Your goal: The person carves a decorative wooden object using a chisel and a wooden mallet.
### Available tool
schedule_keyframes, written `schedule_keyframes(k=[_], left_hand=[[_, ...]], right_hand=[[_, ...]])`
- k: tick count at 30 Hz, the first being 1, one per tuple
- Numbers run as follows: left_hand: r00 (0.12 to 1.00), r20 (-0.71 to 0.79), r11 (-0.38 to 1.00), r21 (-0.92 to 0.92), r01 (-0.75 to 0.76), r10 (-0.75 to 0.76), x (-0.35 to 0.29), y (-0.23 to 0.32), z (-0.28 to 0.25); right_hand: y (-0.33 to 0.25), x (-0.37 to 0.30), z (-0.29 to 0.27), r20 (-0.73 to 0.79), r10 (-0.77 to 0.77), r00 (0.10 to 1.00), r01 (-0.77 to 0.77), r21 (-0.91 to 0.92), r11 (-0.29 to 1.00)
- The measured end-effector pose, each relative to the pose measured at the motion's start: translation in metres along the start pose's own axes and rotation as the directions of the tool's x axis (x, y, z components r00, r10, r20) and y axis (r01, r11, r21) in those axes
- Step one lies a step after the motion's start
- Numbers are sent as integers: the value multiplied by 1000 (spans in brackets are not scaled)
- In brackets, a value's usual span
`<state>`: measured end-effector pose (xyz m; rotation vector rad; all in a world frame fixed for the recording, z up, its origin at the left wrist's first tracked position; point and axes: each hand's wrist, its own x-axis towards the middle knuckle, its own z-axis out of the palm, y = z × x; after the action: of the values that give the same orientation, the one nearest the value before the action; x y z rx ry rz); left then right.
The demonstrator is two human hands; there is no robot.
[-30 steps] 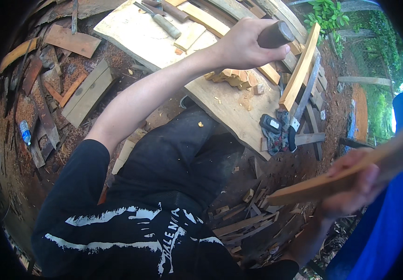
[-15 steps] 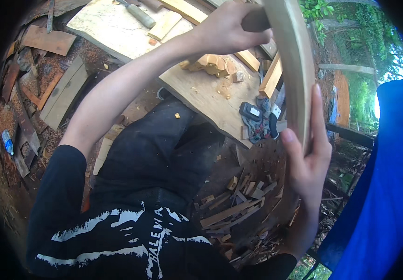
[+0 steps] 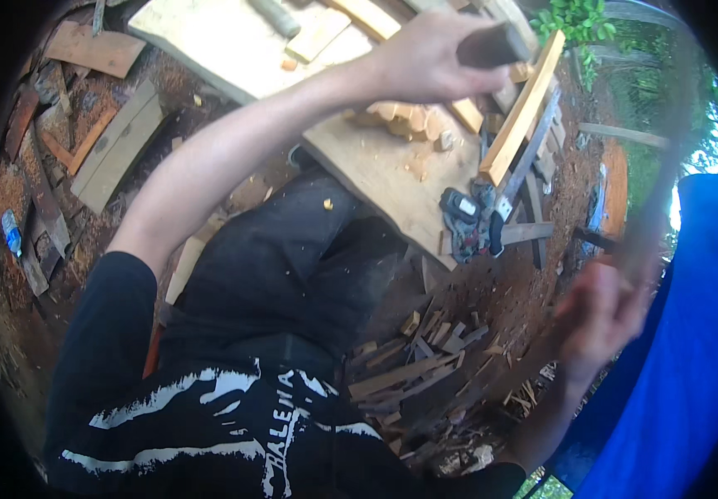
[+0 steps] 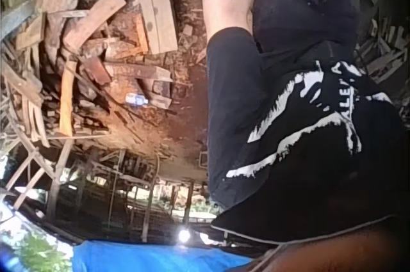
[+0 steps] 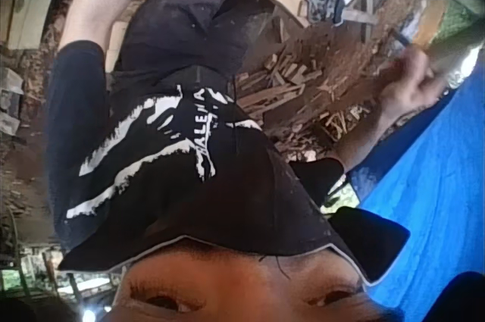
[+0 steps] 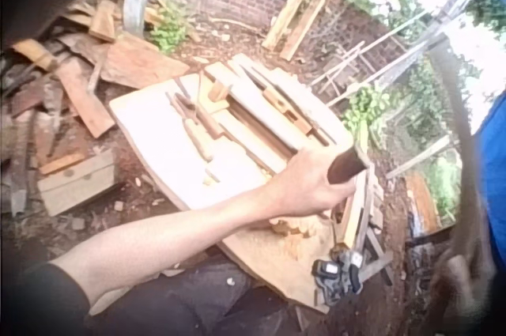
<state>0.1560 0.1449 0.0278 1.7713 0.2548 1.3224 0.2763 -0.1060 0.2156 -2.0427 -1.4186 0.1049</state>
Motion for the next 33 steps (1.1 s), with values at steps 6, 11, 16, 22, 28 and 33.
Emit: schedule_keyframes(k=[6, 11, 16, 22, 28, 33], left_hand=[[999, -50, 1000, -23, 14, -16, 3, -2, -1], [994, -26, 954, -286, 92, -104, 1, 14, -15], [989, -142, 932, -354, -84, 35, 0, 19, -24], [995, -93, 996, -92, 17, -26, -8, 14, -13], [993, -112, 988, -138, -63, 47, -1, 15, -6], [998, -62, 992, -117, -40, 33, -3, 15, -5]], right_hand=[[-23, 8, -18, -219, -115, 969, 157, 189, 969], [-28, -8, 9, -184, -197, 963, 218, 104, 970], [-27, -18, 15, -158, -184, 970, 205, 124, 971], [-24, -25, 22, -122, -79, 989, 93, 113, 989], [-37, -18, 14, -159, -110, 981, 122, 72, 990], [-40, -12, 2, -184, -166, 969, 173, 24, 985]])
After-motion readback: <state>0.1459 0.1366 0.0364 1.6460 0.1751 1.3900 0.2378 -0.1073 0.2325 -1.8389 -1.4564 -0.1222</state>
